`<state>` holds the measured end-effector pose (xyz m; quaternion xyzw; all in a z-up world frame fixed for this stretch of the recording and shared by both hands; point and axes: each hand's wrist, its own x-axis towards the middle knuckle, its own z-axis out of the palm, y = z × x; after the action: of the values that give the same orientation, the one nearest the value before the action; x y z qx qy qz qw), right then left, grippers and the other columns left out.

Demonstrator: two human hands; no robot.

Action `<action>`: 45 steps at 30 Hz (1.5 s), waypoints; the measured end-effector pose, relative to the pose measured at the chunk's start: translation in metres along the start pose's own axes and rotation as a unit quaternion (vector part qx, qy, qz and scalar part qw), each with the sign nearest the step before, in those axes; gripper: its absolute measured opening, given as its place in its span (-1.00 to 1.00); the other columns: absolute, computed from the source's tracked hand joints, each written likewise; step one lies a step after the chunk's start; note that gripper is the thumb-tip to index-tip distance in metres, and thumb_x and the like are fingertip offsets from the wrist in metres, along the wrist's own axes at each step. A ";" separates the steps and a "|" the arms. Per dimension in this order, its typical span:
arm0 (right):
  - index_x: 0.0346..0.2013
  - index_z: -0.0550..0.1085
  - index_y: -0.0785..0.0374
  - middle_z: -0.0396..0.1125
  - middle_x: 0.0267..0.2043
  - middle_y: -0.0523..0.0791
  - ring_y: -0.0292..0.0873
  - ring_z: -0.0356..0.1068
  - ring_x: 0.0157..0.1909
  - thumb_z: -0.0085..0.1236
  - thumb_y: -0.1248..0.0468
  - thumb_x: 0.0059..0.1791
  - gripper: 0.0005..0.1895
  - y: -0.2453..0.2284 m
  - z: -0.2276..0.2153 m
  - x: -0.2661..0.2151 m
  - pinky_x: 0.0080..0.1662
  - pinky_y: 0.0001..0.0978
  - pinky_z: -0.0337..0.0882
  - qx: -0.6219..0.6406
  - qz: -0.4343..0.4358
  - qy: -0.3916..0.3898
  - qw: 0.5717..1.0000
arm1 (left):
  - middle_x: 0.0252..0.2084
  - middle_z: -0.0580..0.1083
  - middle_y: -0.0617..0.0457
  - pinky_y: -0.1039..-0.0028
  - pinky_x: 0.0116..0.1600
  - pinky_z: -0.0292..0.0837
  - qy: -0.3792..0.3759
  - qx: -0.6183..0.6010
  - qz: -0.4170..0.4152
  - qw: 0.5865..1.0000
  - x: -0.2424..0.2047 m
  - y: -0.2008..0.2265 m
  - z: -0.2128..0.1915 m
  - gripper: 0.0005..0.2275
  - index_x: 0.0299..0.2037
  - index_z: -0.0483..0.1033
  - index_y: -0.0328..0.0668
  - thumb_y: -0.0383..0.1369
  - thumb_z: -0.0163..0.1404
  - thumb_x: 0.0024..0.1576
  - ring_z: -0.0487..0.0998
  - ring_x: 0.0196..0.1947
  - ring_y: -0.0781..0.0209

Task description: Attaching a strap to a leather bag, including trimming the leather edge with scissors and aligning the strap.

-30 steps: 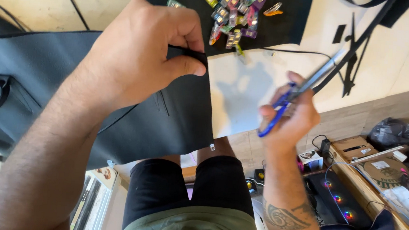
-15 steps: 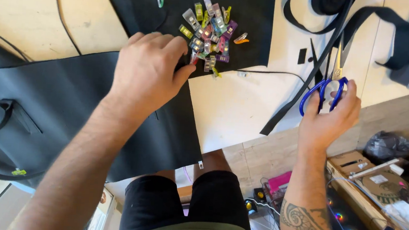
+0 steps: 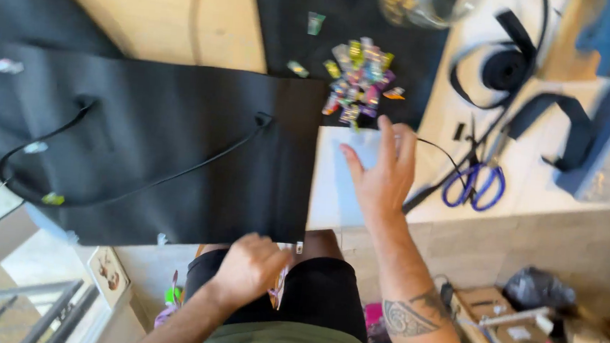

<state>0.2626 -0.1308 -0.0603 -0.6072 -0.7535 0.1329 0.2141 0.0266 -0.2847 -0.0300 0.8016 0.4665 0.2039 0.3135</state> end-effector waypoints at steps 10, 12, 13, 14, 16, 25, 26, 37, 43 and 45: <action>-0.14 0.45 0.42 0.28 -0.23 0.02 -0.10 0.19 -0.45 0.14 0.23 0.15 -0.76 -0.030 -0.024 0.012 -0.36 -0.25 0.23 0.081 -0.071 -0.017 0.994 | -0.55 0.43 0.03 0.19 -0.41 0.28 0.117 0.012 -0.279 0.953 -0.148 0.013 -0.040 -0.87 -0.40 0.51 -0.13 -0.35 0.07 0.20 0.42 -0.57 0.00; -0.22 0.46 0.37 0.35 -0.30 -0.02 -0.13 0.25 -0.46 0.19 0.39 0.12 -0.91 -0.049 -0.038 -0.028 -0.28 -0.26 0.30 0.098 -0.088 -0.098 0.986 | -0.58 0.40 0.00 0.10 -0.39 0.24 0.126 0.056 -0.338 0.931 -0.168 0.008 -0.051 -0.82 -0.45 0.49 -0.09 -0.31 0.07 0.19 0.41 -0.55 -0.08; -0.36 0.39 0.31 0.26 -0.41 -0.05 -0.09 0.22 -0.46 0.10 0.33 0.13 -0.81 -0.059 -0.035 -0.048 -0.30 -0.20 0.26 0.111 -0.100 -0.162 0.975 | -0.48 0.46 0.04 0.18 -0.29 0.31 0.179 0.106 -0.357 0.911 -0.168 -0.007 -0.066 -0.92 -0.29 0.55 -0.10 -0.33 0.08 0.22 0.46 -0.46 -0.02; -0.49 0.33 0.26 0.16 -0.52 -0.08 -0.05 0.20 -0.47 0.00 0.28 0.15 -0.69 -0.069 -0.033 -0.066 -0.32 -0.14 0.23 0.122 -0.113 -0.225 0.960 | -0.38 0.52 0.08 0.26 -0.19 0.38 0.231 0.155 -0.374 0.885 -0.167 -0.022 -0.082 -0.91 -0.13 0.61 -0.11 -0.36 0.08 0.24 0.51 -0.37 0.04; -0.36 0.45 0.29 0.31 -0.38 -0.08 -0.08 0.33 -0.35 0.08 0.33 0.09 -0.86 -0.095 -0.049 -0.087 -0.20 -0.23 0.35 0.143 -0.080 -0.229 0.960 | -0.36 0.48 0.06 0.25 -0.14 0.37 0.290 0.116 -0.410 0.857 -0.165 -0.046 -0.115 -0.88 -0.05 0.58 -0.17 -0.40 0.07 0.25 0.46 -0.36 0.06; -0.60 0.56 0.29 0.35 -0.76 -0.14 -0.26 0.32 -0.64 0.08 0.19 0.05 -0.63 -0.088 -0.096 -0.194 -0.32 -0.40 0.38 0.074 0.372 -0.274 0.884 | -0.08 0.43 -0.08 0.21 0.10 0.34 0.362 -0.020 -0.568 0.739 -0.228 -0.116 -0.128 -0.74 0.10 0.49 -0.32 -0.39 0.08 0.24 0.44 -0.05 0.01; -0.73 0.48 0.25 0.35 -0.76 -0.14 -0.22 0.34 -0.56 -0.01 0.05 0.08 -0.46 -0.085 -0.099 -0.211 -0.21 -0.36 0.33 0.009 0.428 -0.297 0.854 | -0.15 0.47 -0.07 0.23 0.06 0.37 0.345 -0.023 -0.567 0.747 -0.238 -0.120 -0.121 -0.79 -0.01 0.58 -0.32 -0.36 0.10 0.24 0.50 -0.13 0.03; 0.40 0.19 0.38 0.09 0.44 0.21 0.15 0.15 0.42 -0.38 -0.55 0.02 0.10 -0.196 -0.160 -0.165 0.35 0.05 0.12 0.171 0.571 -0.493 0.634 | -0.20 0.54 -0.11 0.31 -0.12 0.55 0.388 -0.082 -0.587 0.706 -0.242 -0.139 -0.075 -0.62 0.16 0.54 -0.32 -0.38 0.23 0.15 0.62 -0.21 0.03; 0.32 0.44 -0.05 0.33 0.36 -0.11 -0.06 0.23 0.43 -0.10 -0.38 0.05 -0.27 -0.149 -0.135 -0.200 0.41 -0.15 0.16 0.129 0.406 -0.458 0.780 | -0.23 0.43 0.06 0.42 -0.08 0.48 0.399 -0.074 -0.619 0.672 -0.233 -0.138 -0.066 -0.78 -0.04 0.56 -0.16 -0.30 0.23 0.19 0.58 -0.24 0.16; 0.29 0.48 -0.23 0.38 0.31 -0.26 -0.17 0.28 0.39 0.05 -0.37 0.00 -0.35 -0.131 -0.103 -0.212 0.37 -0.24 0.24 0.106 0.337 -0.455 0.818 | -0.24 0.41 0.08 0.42 -0.08 0.46 0.405 -0.078 -0.629 0.659 -0.229 -0.135 -0.070 -0.82 -0.11 0.55 -0.12 -0.24 0.19 0.24 0.57 -0.25 0.15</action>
<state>0.2367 -0.3730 0.0556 -0.6673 -0.4946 0.5368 -0.1479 -0.2107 -0.4136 -0.0810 0.1281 0.9226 0.2984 0.2083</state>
